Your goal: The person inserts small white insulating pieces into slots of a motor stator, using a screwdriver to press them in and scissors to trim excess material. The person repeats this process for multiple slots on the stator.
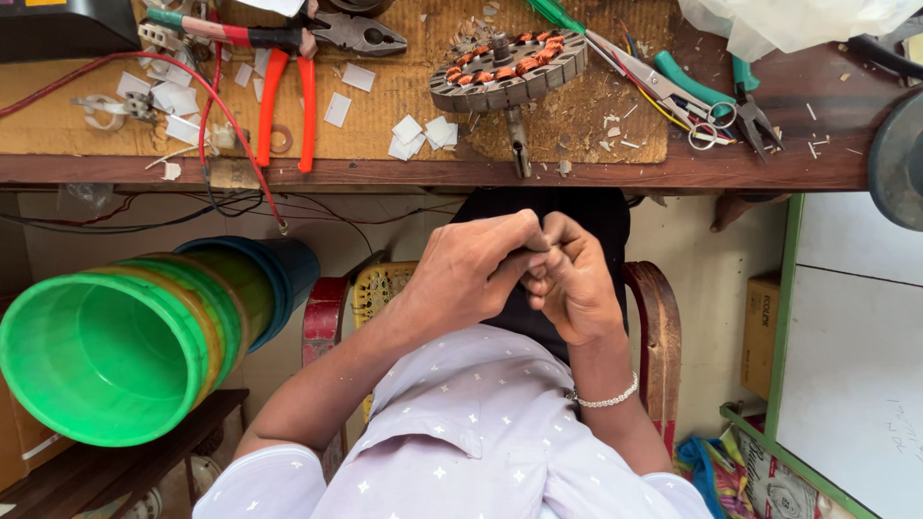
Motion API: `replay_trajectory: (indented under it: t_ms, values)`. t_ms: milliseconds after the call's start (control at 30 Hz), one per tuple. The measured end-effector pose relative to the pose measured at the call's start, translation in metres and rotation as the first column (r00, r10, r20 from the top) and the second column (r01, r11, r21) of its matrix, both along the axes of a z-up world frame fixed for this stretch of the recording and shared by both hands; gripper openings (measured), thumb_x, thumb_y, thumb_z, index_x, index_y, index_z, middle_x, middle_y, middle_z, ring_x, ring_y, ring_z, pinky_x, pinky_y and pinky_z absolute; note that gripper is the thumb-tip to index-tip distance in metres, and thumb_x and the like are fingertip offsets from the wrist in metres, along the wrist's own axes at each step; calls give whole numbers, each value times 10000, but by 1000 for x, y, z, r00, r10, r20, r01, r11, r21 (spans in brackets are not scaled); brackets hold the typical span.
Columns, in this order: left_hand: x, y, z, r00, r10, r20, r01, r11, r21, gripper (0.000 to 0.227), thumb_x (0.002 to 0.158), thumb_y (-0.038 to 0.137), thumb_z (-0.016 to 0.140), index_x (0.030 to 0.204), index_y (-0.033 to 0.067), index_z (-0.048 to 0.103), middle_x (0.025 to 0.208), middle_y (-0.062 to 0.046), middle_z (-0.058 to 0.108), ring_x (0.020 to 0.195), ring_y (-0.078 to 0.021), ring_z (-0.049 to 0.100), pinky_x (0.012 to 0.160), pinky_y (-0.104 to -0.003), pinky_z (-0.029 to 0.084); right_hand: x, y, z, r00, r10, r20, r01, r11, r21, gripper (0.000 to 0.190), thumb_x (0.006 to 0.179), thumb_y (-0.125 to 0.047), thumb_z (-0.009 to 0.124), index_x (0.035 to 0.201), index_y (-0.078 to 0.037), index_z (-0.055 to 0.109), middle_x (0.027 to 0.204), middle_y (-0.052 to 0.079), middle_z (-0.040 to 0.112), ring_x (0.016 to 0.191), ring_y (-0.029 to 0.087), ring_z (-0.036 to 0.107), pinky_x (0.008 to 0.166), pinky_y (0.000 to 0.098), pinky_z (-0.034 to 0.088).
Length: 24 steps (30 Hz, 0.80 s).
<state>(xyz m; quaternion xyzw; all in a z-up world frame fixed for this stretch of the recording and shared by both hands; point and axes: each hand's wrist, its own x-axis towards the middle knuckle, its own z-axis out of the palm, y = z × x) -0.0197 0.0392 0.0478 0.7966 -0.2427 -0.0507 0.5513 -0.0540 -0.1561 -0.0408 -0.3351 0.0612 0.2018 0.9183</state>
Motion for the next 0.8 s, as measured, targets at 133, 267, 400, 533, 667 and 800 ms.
replay_trajectory:
  t_ms: [133, 267, 400, 533, 667, 800]
  values:
    - [17, 17, 13, 927, -22, 375, 42, 998, -43, 293, 895, 181, 797, 1133, 93, 650, 1072, -61, 684, 1049, -292, 639, 896, -396, 557, 2, -8, 7, 976, -153, 154, 131, 981, 146, 247, 962, -149, 782, 1044, -72, 562, 903, 70, 671, 776, 149, 668, 677, 258, 581]
    - [56, 35, 11, 809, 261, 527, -267, 961, -66, 313, 958, 167, 881, 1196, 136, 680, 1237, -33, 649, 1209, -243, 576, 1048, -379, 486, 4, -38, 15, 920, -287, 268, 268, 958, 106, 226, 973, -136, 782, 1048, -76, 578, 917, 75, 691, 793, 183, 672, 714, 307, 578]
    - [93, 28, -6, 762, 178, 623, -249, 968, 28, 554, 898, 231, 931, 1322, 133, 588, 1332, -84, 623, 1302, -302, 514, 1110, -444, 465, -4, -75, 21, 868, -381, 318, 390, 920, 41, 221, 996, -126, 786, 1055, -64, 582, 921, 77, 704, 751, 182, 666, 674, 287, 537]
    - [110, 12, -30, 729, 149, 669, -309, 943, 127, 763, 810, 210, 932, 1438, 216, 500, 1239, -55, 694, 1167, -268, 636, 984, -425, 504, -18, -93, 25, 822, -473, 318, 495, 869, 12, 227, 1014, -120, 793, 1066, -47, 584, 901, 84, 699, 700, 168, 649, 638, 274, 505]
    - [118, -1, -52, 745, 182, 642, -409, 885, 224, 866, 886, 79, 887, 1578, 289, 412, 1014, 21, 772, 853, -163, 731, 851, -362, 549, -19, -78, 26, 802, -451, 391, 526, 844, -106, 252, 996, -124, 804, 1128, -35, 608, 937, 97, 711, 724, 175, 660, 652, 268, 521]
    - [126, -5, -43, 725, 171, 667, -423, 875, 235, 969, 874, 147, 902, 1618, 308, 302, 929, 2, 767, 750, -196, 721, 704, -384, 537, 12, -43, 43, 708, -359, 608, 636, 698, -329, 172, 1004, -84, 780, 1108, -17, 662, 935, 118, 737, 759, 172, 699, 706, 291, 590]
